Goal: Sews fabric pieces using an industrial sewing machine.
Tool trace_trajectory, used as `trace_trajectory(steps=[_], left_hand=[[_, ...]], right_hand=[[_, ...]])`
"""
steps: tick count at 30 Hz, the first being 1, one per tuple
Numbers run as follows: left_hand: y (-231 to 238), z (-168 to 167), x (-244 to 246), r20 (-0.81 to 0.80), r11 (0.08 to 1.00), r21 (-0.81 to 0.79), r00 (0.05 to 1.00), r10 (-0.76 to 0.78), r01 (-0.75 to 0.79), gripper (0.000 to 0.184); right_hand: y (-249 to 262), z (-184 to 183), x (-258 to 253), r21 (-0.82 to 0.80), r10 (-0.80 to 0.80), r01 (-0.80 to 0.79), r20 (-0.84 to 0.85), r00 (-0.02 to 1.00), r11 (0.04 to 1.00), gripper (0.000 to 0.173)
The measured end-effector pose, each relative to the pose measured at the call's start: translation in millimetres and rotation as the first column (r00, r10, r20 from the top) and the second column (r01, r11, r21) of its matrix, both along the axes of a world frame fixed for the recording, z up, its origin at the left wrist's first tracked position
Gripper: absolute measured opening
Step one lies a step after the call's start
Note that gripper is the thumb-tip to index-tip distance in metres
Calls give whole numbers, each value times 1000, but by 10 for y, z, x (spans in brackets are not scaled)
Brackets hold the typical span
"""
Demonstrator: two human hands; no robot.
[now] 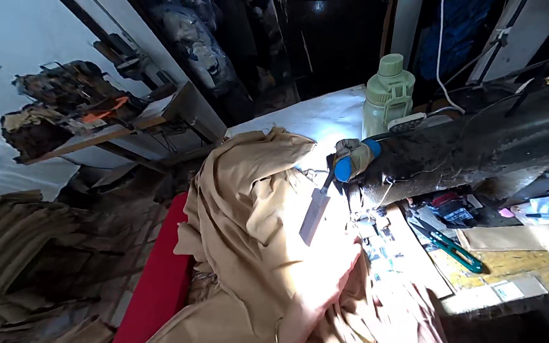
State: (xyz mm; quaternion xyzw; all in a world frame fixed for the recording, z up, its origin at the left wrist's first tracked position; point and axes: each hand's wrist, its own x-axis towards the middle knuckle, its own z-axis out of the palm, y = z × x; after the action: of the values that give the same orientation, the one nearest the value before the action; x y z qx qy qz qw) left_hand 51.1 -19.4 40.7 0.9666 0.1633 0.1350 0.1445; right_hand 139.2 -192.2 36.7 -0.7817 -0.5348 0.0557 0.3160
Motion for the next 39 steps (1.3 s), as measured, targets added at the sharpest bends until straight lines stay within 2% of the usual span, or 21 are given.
trace_trajectory(steps=[2,7,10,12,15,18,20,22,23,24,25,27,29,31,34,37,39], left_hand=[[12,-98,4,-3,999,-40,1000,17,-17,25],[20,-218,-98,57,998,-53,998,22,-19,24],[33,-233,-128,133,991,-134,991,11,7,27],[53,-302,-135,178,990,-144,984,12,14,28],[36,-258,-141,114,973,-229,993,37,-10,29],[46,-271,-207,180,956,-281,983,-36,87,26],[7,-173,-346,196,929,-334,976,-99,161,28],[-90,23,-598,100,913,-358,980,-171,196,43],[-154,151,-700,26,915,-338,974,-226,222,52],[-217,265,-764,-44,923,-286,959,-280,257,53],[-292,332,-810,-93,935,-216,947,-307,282,45],[-457,342,-866,-124,947,-84,940,-318,310,18],[-606,279,-884,-93,942,-20,938,-334,334,21],[-734,242,-875,-39,932,-28,932,-361,360,24],[-864,209,-854,-4,925,-18,925,-380,379,23],[-889,182,-849,-9,947,-18,947,-321,321,28],[-868,187,-851,-38,977,43,977,-209,211,30]], right_hand=[[-16,-28,-4,16,34,-33,-51,998,999,28],[-41,-26,17,-42,84,-92,-176,981,995,24],[-84,194,40,-90,66,-100,-322,944,991,32],[-128,208,54,-122,53,-103,-361,931,987,38],[-149,93,75,-152,52,-127,-422,905,980,38],[-170,21,111,-147,114,-174,-347,931,974,34],[-255,80,156,-69,69,-83,-186,980,994,26],[-382,151,244,-13,-6,6,-28,1000,1000,21],[-475,200,281,2,-12,12,-13,1000,1000,18],[-575,251,299,-4,7,-7,-47,999,1000,16],[-677,298,292,-42,58,-63,-123,991,997,17],[-831,307,213,-149,158,-228,-379,912,962,21],[-902,177,71,-192,119,-306,-637,762,932,26],[-894,23,-112,-157,-4,-219,-822,570,963,29],[-766,-123,-337,-57,-66,38,-950,304,998,16],[-652,-198,-443,-33,-63,224,-990,130,974,11],[-638,-192,-450,-65,-78,258,-996,40,964,12]])
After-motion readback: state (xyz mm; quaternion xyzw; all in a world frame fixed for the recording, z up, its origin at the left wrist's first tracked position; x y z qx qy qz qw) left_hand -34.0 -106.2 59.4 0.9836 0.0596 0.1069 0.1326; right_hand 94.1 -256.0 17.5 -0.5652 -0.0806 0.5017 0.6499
